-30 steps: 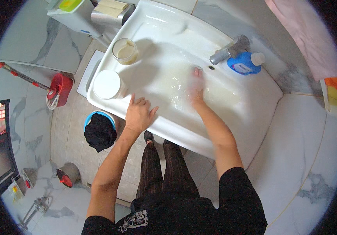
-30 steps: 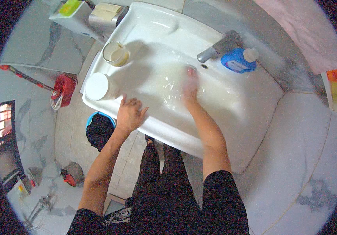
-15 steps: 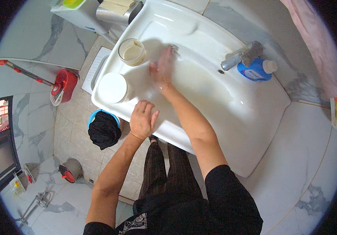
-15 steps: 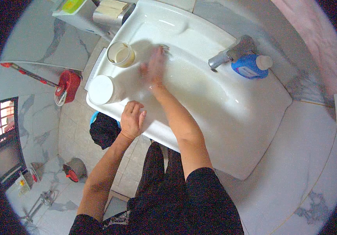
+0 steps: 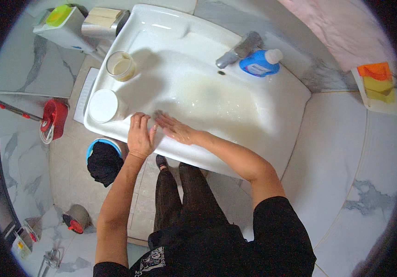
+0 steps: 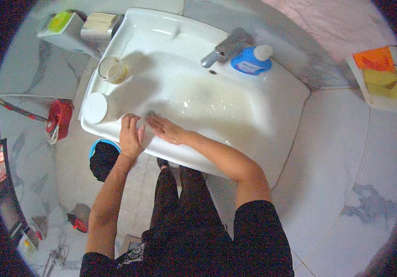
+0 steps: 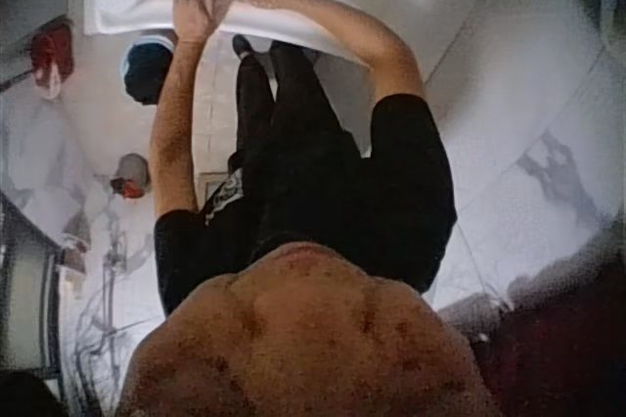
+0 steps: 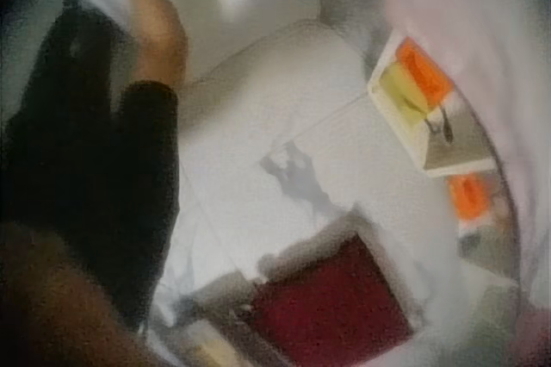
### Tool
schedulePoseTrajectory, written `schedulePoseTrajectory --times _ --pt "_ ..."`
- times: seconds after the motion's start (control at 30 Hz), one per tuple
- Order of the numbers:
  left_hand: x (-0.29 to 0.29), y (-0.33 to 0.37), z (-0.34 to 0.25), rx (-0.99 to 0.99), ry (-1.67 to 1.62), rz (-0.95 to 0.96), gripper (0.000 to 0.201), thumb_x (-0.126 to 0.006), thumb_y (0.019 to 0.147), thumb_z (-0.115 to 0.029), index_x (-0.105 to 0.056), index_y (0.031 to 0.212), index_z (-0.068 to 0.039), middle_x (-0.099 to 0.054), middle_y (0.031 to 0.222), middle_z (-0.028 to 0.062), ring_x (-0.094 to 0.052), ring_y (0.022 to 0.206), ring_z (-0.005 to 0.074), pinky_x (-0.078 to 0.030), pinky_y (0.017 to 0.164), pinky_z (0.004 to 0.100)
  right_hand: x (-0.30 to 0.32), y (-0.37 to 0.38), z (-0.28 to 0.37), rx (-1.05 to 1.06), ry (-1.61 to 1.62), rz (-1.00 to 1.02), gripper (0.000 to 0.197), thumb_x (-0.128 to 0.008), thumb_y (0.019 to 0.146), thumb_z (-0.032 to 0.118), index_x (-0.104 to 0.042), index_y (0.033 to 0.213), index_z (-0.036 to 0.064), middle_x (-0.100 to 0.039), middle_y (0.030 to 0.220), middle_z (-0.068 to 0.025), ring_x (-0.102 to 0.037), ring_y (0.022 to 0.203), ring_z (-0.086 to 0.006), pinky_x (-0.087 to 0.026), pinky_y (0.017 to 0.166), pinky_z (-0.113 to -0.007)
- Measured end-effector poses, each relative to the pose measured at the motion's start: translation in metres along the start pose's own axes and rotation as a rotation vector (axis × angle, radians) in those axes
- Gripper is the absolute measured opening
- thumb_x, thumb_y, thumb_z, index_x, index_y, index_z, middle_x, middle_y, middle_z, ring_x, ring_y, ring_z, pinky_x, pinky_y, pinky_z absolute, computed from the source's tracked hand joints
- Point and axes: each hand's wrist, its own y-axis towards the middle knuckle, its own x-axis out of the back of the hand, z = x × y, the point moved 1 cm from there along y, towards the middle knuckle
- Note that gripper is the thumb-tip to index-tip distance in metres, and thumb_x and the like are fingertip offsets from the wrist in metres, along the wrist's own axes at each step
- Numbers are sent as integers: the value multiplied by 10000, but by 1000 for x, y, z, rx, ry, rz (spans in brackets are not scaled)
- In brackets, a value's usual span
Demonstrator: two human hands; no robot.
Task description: The person scrubs the surface and edges of a sink with a sponge, applies liquid from a bottle, and rinses the sink and containers under the faucet.
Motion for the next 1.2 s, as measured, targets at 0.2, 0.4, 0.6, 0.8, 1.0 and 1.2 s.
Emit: schedulePoseTrajectory --times 0.2,0.4,0.6,0.8,1.0,1.2 --pt "-2 3 -6 -9 11 -3 275 -527 826 -190 -479 986 28 -464 1010 202 -436 981 367 -368 858 425 18 -147 -7 -307 4 180 560 -238 951 338 -167 1377 -17 -119 1446 -192 -111 1347 -297 -114 1105 -356" --pt "0 1 -5 -19 8 -4 265 -505 843 -208 -483 968 25 -473 1002 205 -440 988 370 -370 863 426 52 -276 -8 -488 -448 332 644 -388 897 440 -242 1366 24 -209 1442 -110 -180 1339 -237 -87 1092 -477" --pt "-1 3 -8 -10 27 -1 258 -478 860 -209 -482 949 32 -476 993 209 -448 968 370 -375 855 424 127 -279 -39 -490 -741 249 715 -621 767 403 -336 1321 51 -331 1385 -97 -247 1316 -227 -70 1093 -493" --pt "-4 1 -4 -51 18 -23 275 -458 871 -228 -484 938 38 -483 974 211 -462 918 370 -384 815 418 194 -261 -81 -329 -849 195 762 -694 705 341 -345 1307 28 -342 1374 -102 -258 1309 -210 -93 1106 -425" --pt "-3 3 -6 -37 32 -24 256 -471 857 -205 -492 934 38 -484 975 205 -461 929 367 -386 824 412 120 -278 -61 -609 -800 173 768 -487 847 459 -227 1337 -72 -235 1405 -200 -165 1331 -280 -59 1108 -406" --pt "-5 4 -8 -21 7 -11 251 -484 852 -203 -494 935 34 -485 975 205 -459 948 367 -384 837 416 42 -293 5 -544 -494 308 718 -369 902 461 -189 1350 -70 -189 1427 -197 -136 1341 -284 -37 1107 -421"
